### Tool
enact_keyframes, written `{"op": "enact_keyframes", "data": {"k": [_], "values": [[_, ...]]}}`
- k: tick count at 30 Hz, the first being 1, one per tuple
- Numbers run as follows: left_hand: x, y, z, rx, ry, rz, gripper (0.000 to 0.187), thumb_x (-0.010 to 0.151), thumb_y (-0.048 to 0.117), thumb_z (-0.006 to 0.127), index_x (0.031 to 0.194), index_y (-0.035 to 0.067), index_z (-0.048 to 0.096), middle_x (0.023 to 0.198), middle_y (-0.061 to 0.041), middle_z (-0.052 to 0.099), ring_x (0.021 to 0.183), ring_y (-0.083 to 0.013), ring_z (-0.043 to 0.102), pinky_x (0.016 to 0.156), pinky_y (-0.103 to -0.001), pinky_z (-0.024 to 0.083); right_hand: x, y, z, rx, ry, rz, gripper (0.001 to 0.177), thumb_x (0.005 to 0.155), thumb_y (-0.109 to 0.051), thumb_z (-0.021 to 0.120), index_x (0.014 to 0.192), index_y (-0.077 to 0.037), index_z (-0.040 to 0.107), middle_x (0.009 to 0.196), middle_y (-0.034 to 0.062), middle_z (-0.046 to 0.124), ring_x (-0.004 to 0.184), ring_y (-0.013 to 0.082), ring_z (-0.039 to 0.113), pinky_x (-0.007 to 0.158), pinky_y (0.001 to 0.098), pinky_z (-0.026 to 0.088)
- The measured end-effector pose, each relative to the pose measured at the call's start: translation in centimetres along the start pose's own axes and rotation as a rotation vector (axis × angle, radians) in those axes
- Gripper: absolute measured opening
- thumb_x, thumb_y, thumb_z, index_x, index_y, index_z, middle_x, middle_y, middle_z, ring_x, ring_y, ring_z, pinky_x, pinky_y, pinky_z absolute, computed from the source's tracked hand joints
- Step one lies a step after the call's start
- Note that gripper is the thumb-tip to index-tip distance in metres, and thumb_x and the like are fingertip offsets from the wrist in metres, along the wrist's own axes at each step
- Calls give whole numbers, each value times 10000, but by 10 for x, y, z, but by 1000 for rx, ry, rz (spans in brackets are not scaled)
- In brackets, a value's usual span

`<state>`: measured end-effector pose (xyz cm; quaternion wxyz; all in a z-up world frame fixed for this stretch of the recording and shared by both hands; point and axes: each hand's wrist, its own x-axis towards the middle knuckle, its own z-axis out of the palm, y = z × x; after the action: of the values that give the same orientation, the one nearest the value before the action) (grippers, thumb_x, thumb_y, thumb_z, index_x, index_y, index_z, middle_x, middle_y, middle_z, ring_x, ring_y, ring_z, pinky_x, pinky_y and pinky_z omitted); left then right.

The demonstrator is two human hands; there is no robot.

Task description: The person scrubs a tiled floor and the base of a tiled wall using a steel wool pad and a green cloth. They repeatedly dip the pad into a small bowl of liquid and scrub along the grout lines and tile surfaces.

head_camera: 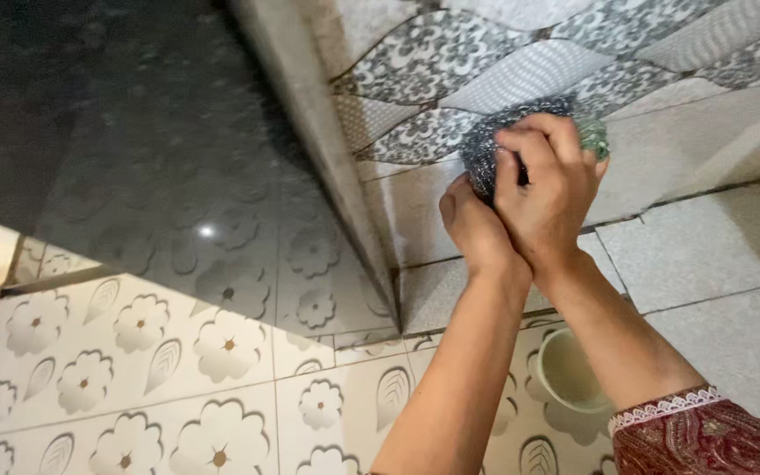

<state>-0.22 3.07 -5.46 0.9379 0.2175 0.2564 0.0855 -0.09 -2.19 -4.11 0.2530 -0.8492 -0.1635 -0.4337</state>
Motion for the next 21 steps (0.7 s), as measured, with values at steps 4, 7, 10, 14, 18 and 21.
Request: {"op": "enact_keyframes", "data": {"k": [4, 7, 10, 14, 18, 21], "values": [[10, 7, -27, -70, -125, -60, 330, 994, 244, 437, 1210, 32, 567, 1188, -126, 630, 1063, -254, 617, 897, -375, 510, -9, -24, 12, -128, -64, -182, 141, 939, -99, 775, 1016, -217, 769, 1142, -41, 666, 911, 236, 584, 994, 540, 362], [32, -8, -51, -158, -237, -122, 330, 998, 235, 436, 1238, 41, 552, 1216, -123, 613, 1090, -250, 597, 924, -368, 490, -10, -39, 23, -23, -92, -233, 156, 924, -104, 752, 1026, -222, 762, 1137, -43, 645, 988, 255, 620, 913, 507, 348], [54, -28, -70, -231, -312, -195, 333, 1002, 227, 436, 1266, 50, 537, 1244, -120, 596, 1118, -246, 578, 950, -360, 470, -11, -50, 29, -88, -147, -259, 235, 839, -116, 734, 1033, -238, 780, 1152, -53, 656, 873, 219, 597, 929, 523, 350], [60, -39, -72, -242, -317, -244, 342, 1008, 215, 434, 1303, 63, 518, 1281, -115, 574, 1155, -241, 551, 985, -350, 443, -9, -52, 27, -74, -118, -247, 197, 917, -122, 737, 1046, -263, 783, 1128, -89, 646, 850, 209, 588, 913, 481, 349], [39, -24, -69, -146, -247, -200, 356, 1014, 203, 433, 1340, 75, 498, 1318, -111, 551, 1192, -236, 524, 1020, -340, 417, -8, -43, 15, -79, -87, -251, 163, 926, -136, 760, 1044, -246, 784, 1114, -79, 640, 846, 203, 603, 883, 483, 332], [32, -18, -67, -54, -203, -131, 370, 1018, 195, 432, 1368, 85, 483, 1346, -108, 534, 1219, -232, 504, 1047, -333, 397, -7, -39, 10, -113, -80, -232, 137, 923, -153, 779, 1028, -240, 787, 1090, -78, 640, 813, 206, 591, 869, 483, 327]]}}
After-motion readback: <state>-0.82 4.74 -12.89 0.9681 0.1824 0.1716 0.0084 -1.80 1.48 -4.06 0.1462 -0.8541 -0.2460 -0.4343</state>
